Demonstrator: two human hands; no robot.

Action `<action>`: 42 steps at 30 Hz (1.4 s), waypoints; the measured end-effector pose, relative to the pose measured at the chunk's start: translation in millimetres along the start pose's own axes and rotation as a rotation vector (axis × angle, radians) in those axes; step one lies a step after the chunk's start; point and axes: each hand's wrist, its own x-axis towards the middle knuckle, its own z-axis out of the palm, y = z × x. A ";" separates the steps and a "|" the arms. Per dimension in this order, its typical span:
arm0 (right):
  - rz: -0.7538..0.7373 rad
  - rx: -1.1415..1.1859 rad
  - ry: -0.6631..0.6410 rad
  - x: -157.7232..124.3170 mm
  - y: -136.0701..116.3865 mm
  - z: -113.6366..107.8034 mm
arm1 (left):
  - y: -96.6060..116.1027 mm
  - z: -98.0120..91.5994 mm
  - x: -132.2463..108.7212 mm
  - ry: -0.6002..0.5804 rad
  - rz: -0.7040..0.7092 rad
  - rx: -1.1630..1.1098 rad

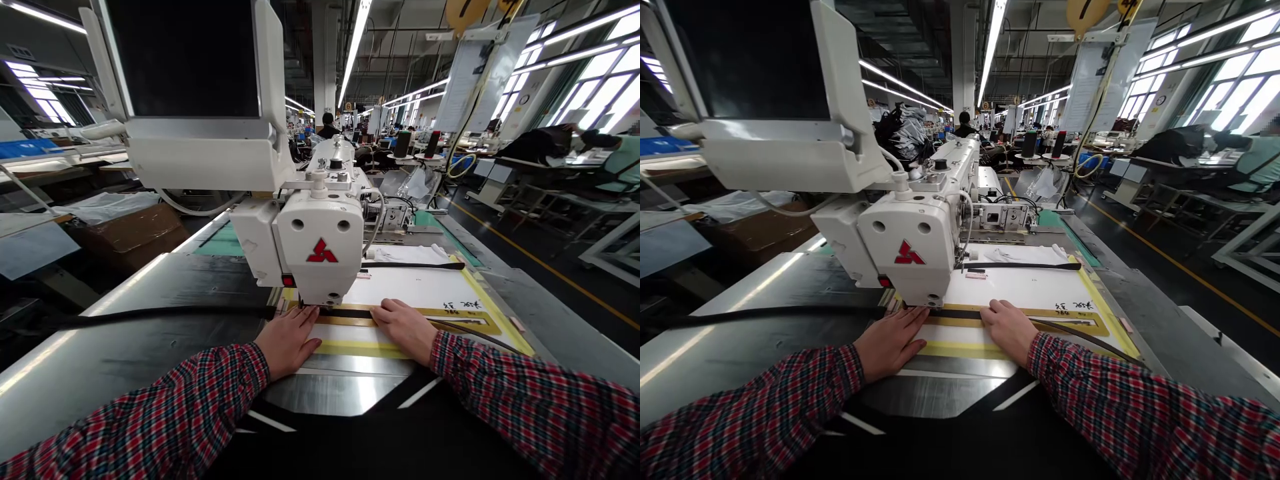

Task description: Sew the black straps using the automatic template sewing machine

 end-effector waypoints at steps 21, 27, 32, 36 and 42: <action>-0.062 0.058 0.021 48.4 -23.2 -7.5 | -50.7 -6.0 -35.5 0.020 0.051 -0.044; -0.049 0.125 0.064 57.5 -23.4 -7.9 | -58.4 -5.9 -37.5 0.015 0.064 -0.042; 0.141 0.598 -0.030 37.3 19.6 -10.8 | -56.2 -11.3 -38.6 -0.015 0.048 0.019; 0.328 0.692 -0.028 13.7 44.0 -7.0 | -15.3 -26.6 -32.1 -0.002 0.049 -0.030; 0.363 0.408 -0.010 9.9 30.9 -7.0 | 58.8 -17.7 40.7 0.150 0.059 -0.203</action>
